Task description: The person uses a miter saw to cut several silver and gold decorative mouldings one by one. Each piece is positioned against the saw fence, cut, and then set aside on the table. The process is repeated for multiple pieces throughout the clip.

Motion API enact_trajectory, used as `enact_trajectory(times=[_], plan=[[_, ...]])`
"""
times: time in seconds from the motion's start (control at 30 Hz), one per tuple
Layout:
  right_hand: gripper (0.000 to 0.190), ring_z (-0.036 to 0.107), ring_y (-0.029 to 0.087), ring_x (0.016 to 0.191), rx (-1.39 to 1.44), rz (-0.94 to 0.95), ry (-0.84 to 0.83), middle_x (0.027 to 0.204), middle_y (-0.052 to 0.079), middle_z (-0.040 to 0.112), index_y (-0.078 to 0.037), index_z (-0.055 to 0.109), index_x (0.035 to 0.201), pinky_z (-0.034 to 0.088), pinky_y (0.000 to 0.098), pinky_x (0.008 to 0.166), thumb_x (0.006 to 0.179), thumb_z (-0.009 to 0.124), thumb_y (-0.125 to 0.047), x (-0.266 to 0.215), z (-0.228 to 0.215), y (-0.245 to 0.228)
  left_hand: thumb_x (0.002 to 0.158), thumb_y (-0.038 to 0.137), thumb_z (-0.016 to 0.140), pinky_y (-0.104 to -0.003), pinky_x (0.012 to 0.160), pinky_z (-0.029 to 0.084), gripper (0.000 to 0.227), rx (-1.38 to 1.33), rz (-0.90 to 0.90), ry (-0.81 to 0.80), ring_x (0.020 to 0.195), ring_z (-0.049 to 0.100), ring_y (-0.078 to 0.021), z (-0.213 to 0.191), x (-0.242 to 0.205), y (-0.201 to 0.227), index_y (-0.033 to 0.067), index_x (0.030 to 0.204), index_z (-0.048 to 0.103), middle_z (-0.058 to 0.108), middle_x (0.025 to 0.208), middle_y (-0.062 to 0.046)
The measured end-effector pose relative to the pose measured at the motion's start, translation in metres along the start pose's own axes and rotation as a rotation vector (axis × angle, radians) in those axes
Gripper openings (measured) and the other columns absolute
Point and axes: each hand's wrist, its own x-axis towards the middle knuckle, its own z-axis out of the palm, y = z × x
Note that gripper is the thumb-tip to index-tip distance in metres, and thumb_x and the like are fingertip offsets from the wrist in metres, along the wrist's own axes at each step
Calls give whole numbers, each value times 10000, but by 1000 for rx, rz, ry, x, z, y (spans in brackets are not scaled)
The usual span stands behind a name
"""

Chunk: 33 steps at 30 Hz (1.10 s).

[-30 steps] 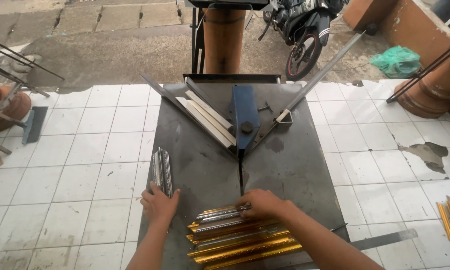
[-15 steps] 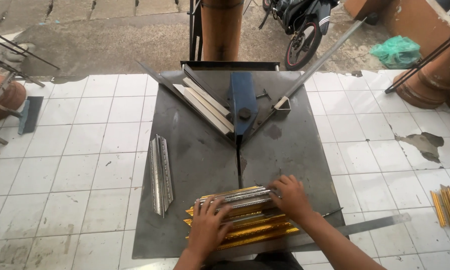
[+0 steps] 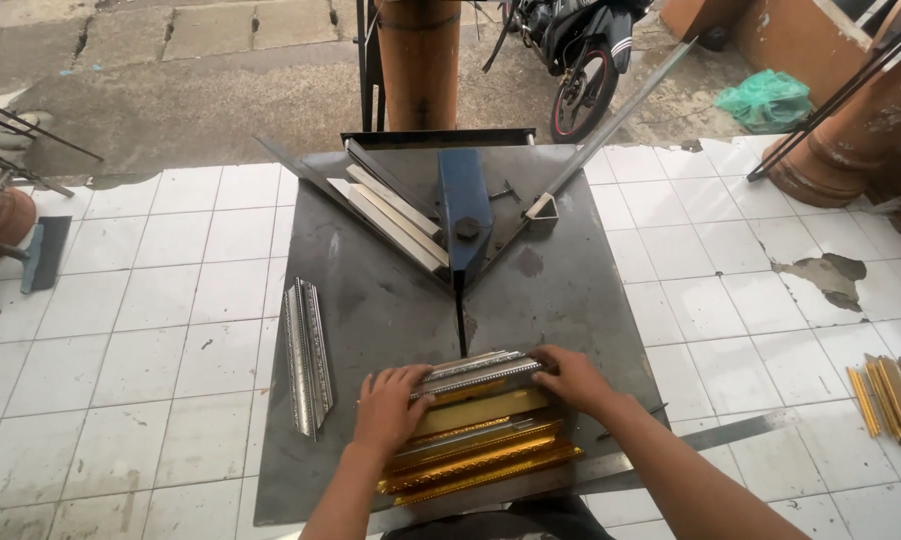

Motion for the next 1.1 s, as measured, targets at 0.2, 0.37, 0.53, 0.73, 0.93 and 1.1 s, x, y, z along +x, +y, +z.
enact_trajectory(times=[0.2, 0.37, 0.53, 0.73, 0.93, 1.1], plan=[[701, 770, 259, 1357, -13, 92, -118, 1425, 73, 822, -196, 607, 1467, 630, 424, 1178, 866, 968, -173, -31, -10, -20, 990, 364, 849, -583, 1336, 288, 549, -36, -106, -76, 1506, 534, -240, -9, 2, -2, 295, 1501, 660, 673, 1571, 57], [653, 782, 246, 1305, -146, -56, -243, 1405, 72, 805, -189, 637, 1427, 650, 378, 1162, 855, 940, -99, -23, -18, -11, 978, 439, 845, -656, 1366, 198, 563, -44, -134, -66, 1543, 506, -236, -13, 3, -5, 330, 1506, 682, 640, 1613, 67], [205, 800, 180, 1124, -205, -136, -146, 1220, 2, 867, -213, 827, 1207, 644, 328, 1015, 1019, 773, -274, -11, -25, 16, 1037, 498, 717, -699, 1357, 182, 547, -133, -157, -1, 1597, 446, -278, -11, -4, -23, 378, 1566, 648, 580, 1681, 51], [467, 678, 195, 869, 108, -137, 43, 904, 27, 750, -158, 739, 884, 481, 366, 826, 1153, 469, -428, -1, -35, 28, 1052, 469, 678, -605, 1263, 410, 386, -220, -119, 25, 1475, 602, -213, -30, -10, -6, 305, 1374, 815, 735, 1530, 67], [406, 480, 166, 747, 441, -266, 56, 823, 19, 503, -134, 594, 915, 392, 337, 708, 1204, 475, -394, 15, -39, 22, 1015, 684, 560, -552, 1263, 328, 555, -213, -8, -101, 1405, 612, -201, -53, -12, 29, 283, 1208, 893, 828, 1371, 53], [717, 616, 223, 758, 1170, -101, 399, 943, 103, 767, -103, 651, 1529, 520, 400, 582, 1154, 360, -641, 21, -24, -49, 1099, 440, 637, -259, 764, 607, 446, -595, -306, -304, 899, 737, -161, -83, -4, 39, 180, 1419, 805, 844, 1227, -48]])
